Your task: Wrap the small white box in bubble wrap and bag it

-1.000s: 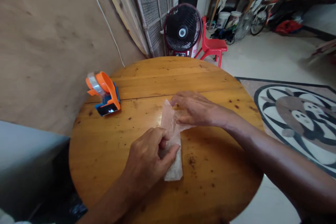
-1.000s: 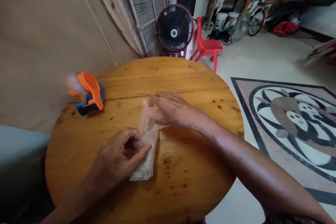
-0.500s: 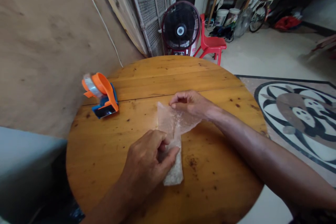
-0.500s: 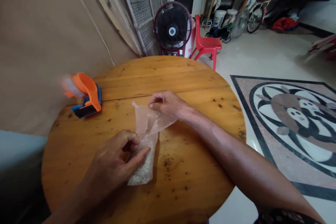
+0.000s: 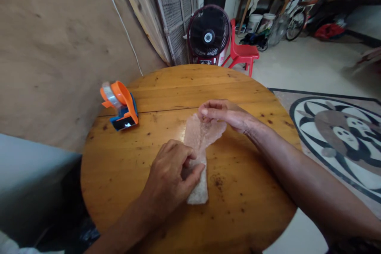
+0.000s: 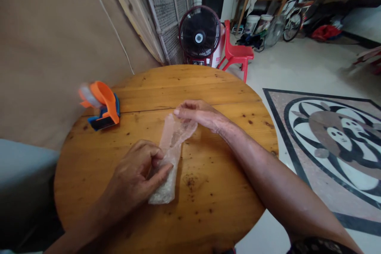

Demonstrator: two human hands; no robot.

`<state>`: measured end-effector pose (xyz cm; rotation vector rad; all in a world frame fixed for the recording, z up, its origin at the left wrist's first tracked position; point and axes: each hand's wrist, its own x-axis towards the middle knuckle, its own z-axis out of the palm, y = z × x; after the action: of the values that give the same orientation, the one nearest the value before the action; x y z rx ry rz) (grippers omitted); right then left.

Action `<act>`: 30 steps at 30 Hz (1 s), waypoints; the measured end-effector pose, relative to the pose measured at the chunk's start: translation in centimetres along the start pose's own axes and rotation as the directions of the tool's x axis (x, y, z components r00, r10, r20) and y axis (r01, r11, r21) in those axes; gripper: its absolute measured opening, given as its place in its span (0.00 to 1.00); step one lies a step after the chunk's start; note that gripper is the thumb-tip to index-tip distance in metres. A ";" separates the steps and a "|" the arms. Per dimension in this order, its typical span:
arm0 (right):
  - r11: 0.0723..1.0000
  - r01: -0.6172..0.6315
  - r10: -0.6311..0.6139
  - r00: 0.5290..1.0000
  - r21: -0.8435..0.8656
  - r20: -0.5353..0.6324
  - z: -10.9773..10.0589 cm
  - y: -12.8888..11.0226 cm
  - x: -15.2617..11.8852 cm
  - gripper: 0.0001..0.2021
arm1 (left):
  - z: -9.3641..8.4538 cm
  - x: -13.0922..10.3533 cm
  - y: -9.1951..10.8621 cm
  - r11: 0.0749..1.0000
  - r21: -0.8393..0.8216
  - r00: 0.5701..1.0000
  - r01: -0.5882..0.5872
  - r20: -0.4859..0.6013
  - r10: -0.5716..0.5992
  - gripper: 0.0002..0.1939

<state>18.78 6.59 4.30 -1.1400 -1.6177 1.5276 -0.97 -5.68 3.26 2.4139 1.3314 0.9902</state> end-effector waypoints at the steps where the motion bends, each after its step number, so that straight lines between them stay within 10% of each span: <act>1: 1.000 -0.001 0.001 1.000 -0.025 -0.013 0.2 0.0 0.0 0.11 | 0.0 0.0 0.0 1.000 -0.007 1.000 -0.004 0.001 0.004 0.05; 10: 0.998 0.040 -0.043 0.997 -0.047 -0.063 0.7 1.3 0.4 0.06 | 0.3 -0.1 -0.3 0.995 -0.093 1.000 0.020 0.006 -0.020 0.10; 20: 0.946 0.129 -0.041 0.957 -0.296 0.286 -0.6 0.1 -1.1 0.23 | 0.4 0.0 -0.5 0.994 -0.111 1.000 0.008 0.023 -0.005 0.11; 27: 0.865 0.329 -0.311 0.944 -0.378 0.109 0.9 1.4 -0.1 0.05 | 0.4 0.0 -0.5 0.993 -0.117 1.000 0.001 0.021 0.001 0.11; 30: 0.944 0.243 -0.246 0.969 -0.222 0.017 0.6 1.7 0.2 0.09 | 0.4 0.1 -0.5 0.993 -0.116 1.000 0.014 0.026 -0.011 0.10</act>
<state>18.41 6.41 2.52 -1.0135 -1.8817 1.2024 -1.04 -5.31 2.77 2.3224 1.2430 1.0018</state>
